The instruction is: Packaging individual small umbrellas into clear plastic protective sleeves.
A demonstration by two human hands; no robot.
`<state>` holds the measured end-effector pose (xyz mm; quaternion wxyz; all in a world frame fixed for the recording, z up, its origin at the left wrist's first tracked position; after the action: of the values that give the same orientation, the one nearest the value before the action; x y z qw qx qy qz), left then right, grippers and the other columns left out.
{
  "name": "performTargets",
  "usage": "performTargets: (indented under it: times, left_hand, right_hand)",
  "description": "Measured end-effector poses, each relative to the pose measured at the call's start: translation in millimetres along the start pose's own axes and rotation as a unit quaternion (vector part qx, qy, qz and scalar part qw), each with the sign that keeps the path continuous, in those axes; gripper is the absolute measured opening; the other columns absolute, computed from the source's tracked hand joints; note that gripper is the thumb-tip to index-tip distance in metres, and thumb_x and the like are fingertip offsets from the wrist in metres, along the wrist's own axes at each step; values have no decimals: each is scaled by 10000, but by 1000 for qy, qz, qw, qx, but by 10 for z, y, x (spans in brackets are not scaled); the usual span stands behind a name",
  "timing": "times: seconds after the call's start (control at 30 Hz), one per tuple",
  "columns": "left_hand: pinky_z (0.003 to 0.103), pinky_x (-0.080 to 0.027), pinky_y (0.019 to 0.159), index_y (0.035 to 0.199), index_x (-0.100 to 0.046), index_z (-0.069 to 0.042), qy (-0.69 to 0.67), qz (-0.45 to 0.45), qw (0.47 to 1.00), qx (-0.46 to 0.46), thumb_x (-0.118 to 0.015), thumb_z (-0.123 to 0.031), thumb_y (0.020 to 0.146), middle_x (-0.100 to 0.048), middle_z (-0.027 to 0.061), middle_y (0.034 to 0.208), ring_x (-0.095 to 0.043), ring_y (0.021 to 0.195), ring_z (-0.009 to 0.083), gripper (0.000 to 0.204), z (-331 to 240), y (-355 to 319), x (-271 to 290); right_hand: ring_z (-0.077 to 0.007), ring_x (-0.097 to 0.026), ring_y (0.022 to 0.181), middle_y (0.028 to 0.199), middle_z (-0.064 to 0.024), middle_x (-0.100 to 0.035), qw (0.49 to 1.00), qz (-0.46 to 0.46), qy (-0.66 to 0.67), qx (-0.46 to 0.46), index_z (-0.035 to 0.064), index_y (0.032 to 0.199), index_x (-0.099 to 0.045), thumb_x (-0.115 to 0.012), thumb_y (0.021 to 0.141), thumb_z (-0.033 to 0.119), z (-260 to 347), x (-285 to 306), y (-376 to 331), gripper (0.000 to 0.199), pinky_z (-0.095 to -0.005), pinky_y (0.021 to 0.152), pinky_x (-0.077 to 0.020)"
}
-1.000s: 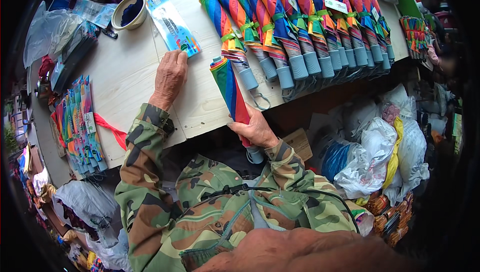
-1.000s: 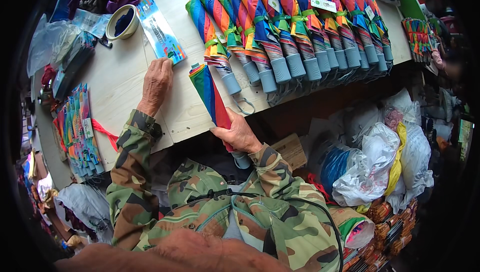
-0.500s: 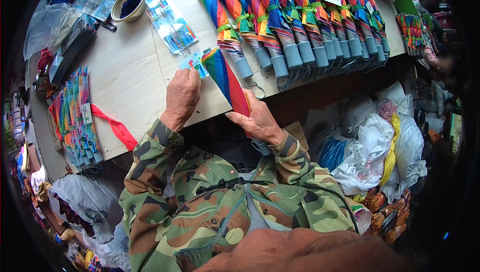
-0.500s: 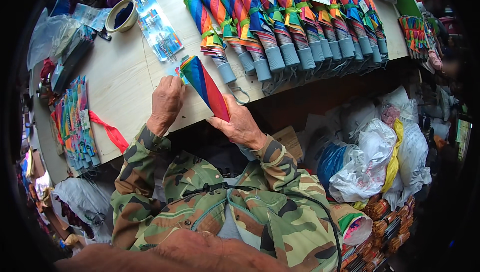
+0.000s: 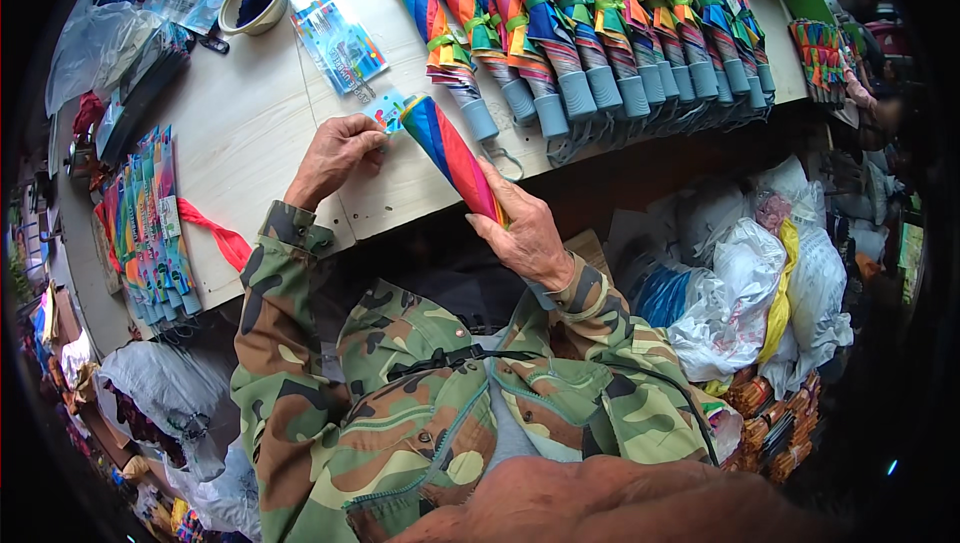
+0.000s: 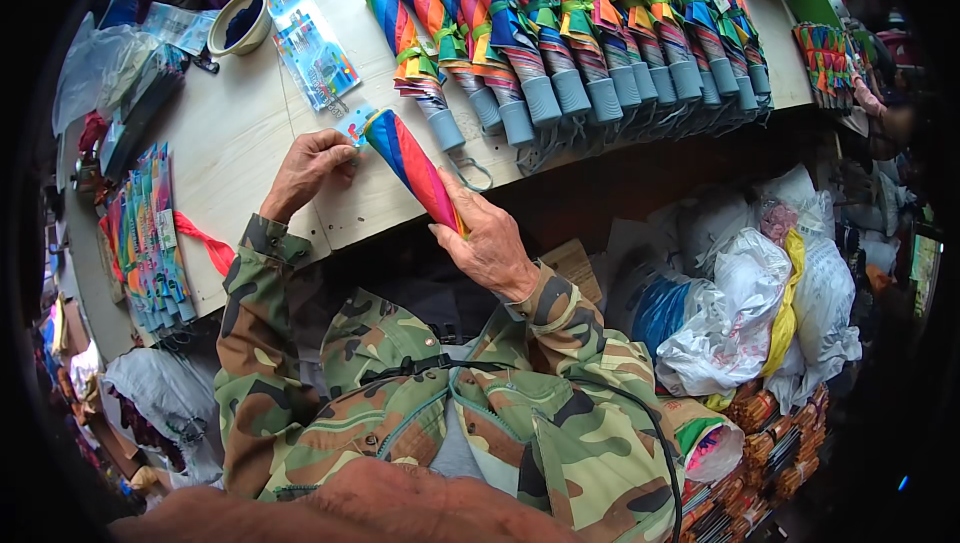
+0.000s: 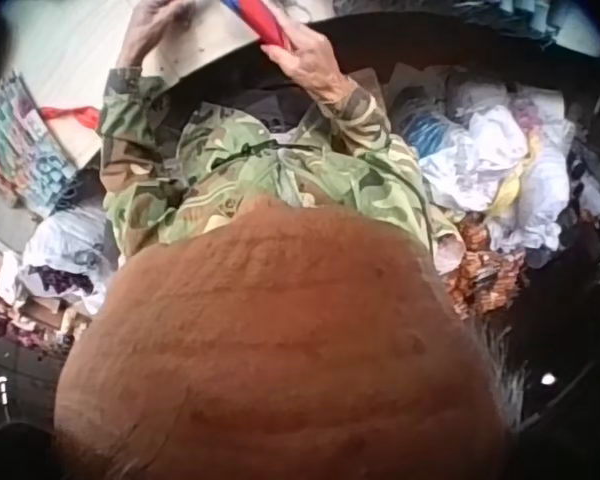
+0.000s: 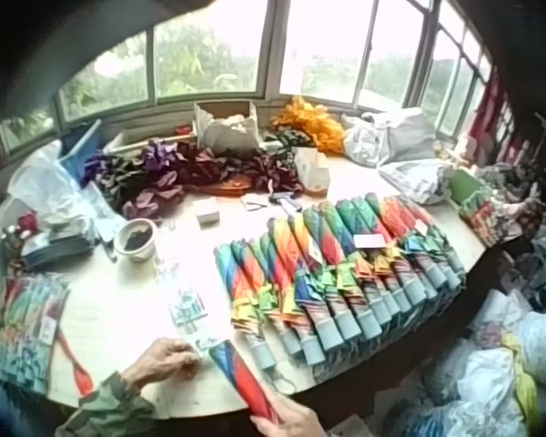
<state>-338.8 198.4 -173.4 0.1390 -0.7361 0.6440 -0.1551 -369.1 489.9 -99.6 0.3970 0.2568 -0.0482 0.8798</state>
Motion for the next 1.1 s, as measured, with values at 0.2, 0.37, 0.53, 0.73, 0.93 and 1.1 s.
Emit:
performTargets:
  times: [0.2, 0.37, 0.53, 0.73, 0.93, 1.1]
  left_hand:
    - [297, -594, 721, 1081, -773, 60, 51, 0, 998, -32, -670, -134, 1065, -731, 54, 856, -695, 738, 122, 220, -51, 22, -25]
    - [304, -588, 720, 1083, -777, 58, 85, -6, 996, -29, -640, -145, 1062, -741, 56, 856, -694, 742, 131, 246, -176, 38, -61]
    - [305, -578, 724, 1010, -756, 45, 111, -49, 992, -31, -654, -166, 1056, -746, 70, 850, -682, 740, 126, 238, -85, -1, -33]
    - [461, -555, 728, 947, -594, -46, 576, -273, 708, -304, -706, -72, 931, -607, 147, 905, -637, 870, 360, 116, -658, -464, -508]
    - [465, -559, 755, 969, -605, -43, 551, -233, 758, -259, -722, -71, 909, -625, 149, 926, -646, 890, 359, 135, -222, -427, -555]
    - [453, -561, 722, 981, -645, -20, 391, -187, 873, -224, -714, -112, 990, -675, 170, 867, -694, 809, 327, 115, -202, -299, -221]
  right_hand:
    - [-337, -738, 868, 1079, -152, -710, 985, 39, -159, 58, 110, 1649, -514, -811, 870, 76, 211, -10, -2, 834, -407, 754, -614]
    - [-253, -658, 663, 881, -76, -607, 934, 39, -329, 136, 155, 1636, -542, -780, 869, 101, 53, -61, -17, 805, -399, 596, -551]
    - [-247, -650, 650, 848, -70, -581, 901, 58, -406, 139, 156, 1627, -551, -763, 886, 107, 5, -132, 10, 773, -403, 583, -541]
    - [-287, -680, 684, 902, -96, -599, 957, 56, -268, 90, 147, 1664, -490, -775, 898, 133, 5, 35, -39, 818, -435, 605, -559]
    - [-333, -691, 705, 946, -120, -617, 980, 30, -187, 62, 180, 1687, -458, -794, 901, 153, 103, 10, 5, 855, -461, 633, -582]
    - [-344, -705, 735, 979, -122, -666, 973, 60, -222, 11, 217, 1677, -480, -824, 892, 149, -16, -103, 54, 860, -455, 667, -585]
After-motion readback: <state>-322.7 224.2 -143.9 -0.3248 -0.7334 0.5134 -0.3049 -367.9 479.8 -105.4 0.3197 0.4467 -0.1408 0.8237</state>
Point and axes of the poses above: each hand's wrist, its own y-axis towards the middle knuckle, its own x-axis out of the back of the hand, z = x × y, the point moved 8 cm from there along y, towards the middle knuckle
